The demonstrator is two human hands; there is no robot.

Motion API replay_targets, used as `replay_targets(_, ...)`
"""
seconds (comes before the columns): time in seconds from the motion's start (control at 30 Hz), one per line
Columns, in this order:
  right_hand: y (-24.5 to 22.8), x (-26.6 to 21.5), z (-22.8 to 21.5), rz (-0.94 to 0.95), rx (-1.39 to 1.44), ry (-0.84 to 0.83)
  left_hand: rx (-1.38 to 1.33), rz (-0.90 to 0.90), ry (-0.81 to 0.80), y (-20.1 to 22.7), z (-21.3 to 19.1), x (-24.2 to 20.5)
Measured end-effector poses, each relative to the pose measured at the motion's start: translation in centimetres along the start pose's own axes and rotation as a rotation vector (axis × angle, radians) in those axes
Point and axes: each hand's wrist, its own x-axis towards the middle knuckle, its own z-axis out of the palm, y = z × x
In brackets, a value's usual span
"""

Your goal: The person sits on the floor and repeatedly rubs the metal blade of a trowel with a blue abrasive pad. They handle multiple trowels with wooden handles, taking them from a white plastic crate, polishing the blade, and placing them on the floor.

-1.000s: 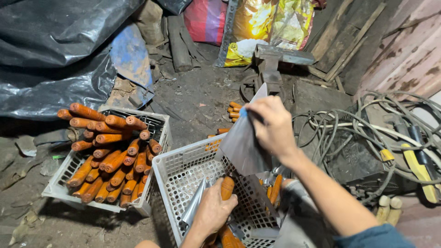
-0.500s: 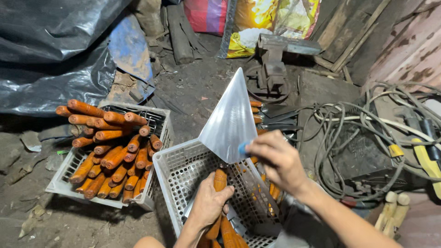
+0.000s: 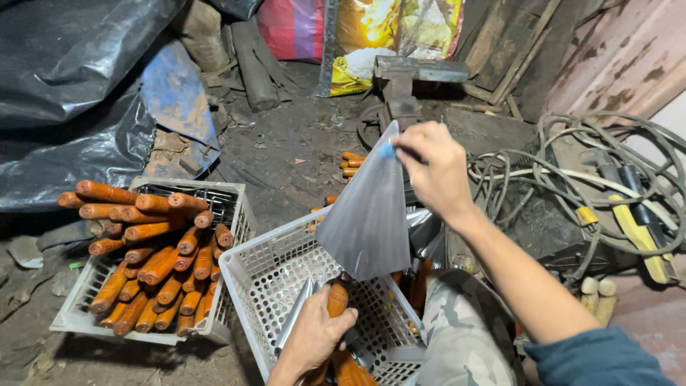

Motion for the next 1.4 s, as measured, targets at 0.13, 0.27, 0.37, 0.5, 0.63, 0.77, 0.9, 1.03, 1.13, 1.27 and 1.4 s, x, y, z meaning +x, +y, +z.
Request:
replay_targets(0.13,3.5,2.5,0.0,0.247,0.123,0.030,-0.130,-0.040,-0.097,-0.5,0.4,0.2)
replay_targets(0.27,2.9,2.6,0.9,0.563,0.494,-0.058,-0.183,-0.006,-0.094,-1.1,0.0,1.1)
replay_targets(0.37,0.9,-0.2,2.0,0.875,0.650,-0.139,-0.219,-0.003,-0.068,-1.9,0.2,1.5)
replay_targets(0.5,-2.3,-5.1,2.5,0.838,0.575,-0.270,-0.324,-0.003,0.018,-1.7,0.0,1.6)
replay_targets(0.63,-3.2,-9.0,1.3,0.669,0.625,-0.308,-0.334,0.079,0.145,-0.6,-0.3,1.4)
replay_targets(0.77,-2.0,-9.8,-0.6,0.737,0.671,-0.169,-0.580,0.166,0.125,0.4,-1.0,0.7)
replay_targets(0.9,-2.8,-8.9,-2.1,0.531,0.401,-0.141,-0.448,0.191,0.156,1.6,-0.8,0.5)
replay_targets(1.03,-5.6,-8.4,-1.1,0.013,0.072,-0.231,-0.057,0.196,0.254,2.0,0.4,-0.2)
replay_targets(1.13,-6.9,-8.5,0.6,-0.200,0.031,-0.333,0.090,0.177,0.274,2.2,1.4,-1.2)
replay_targets(1.27,-6.6,-7.9,2.4,-0.250,0.023,-0.401,0.166,0.373,0.270,2.4,1.8,-2.2)
replay_targets(1.4,-4.3,-6.0,2.1,-0.260,0.014,-0.277,0.203,0.262,0.239,2.5,1.7,-2.5)
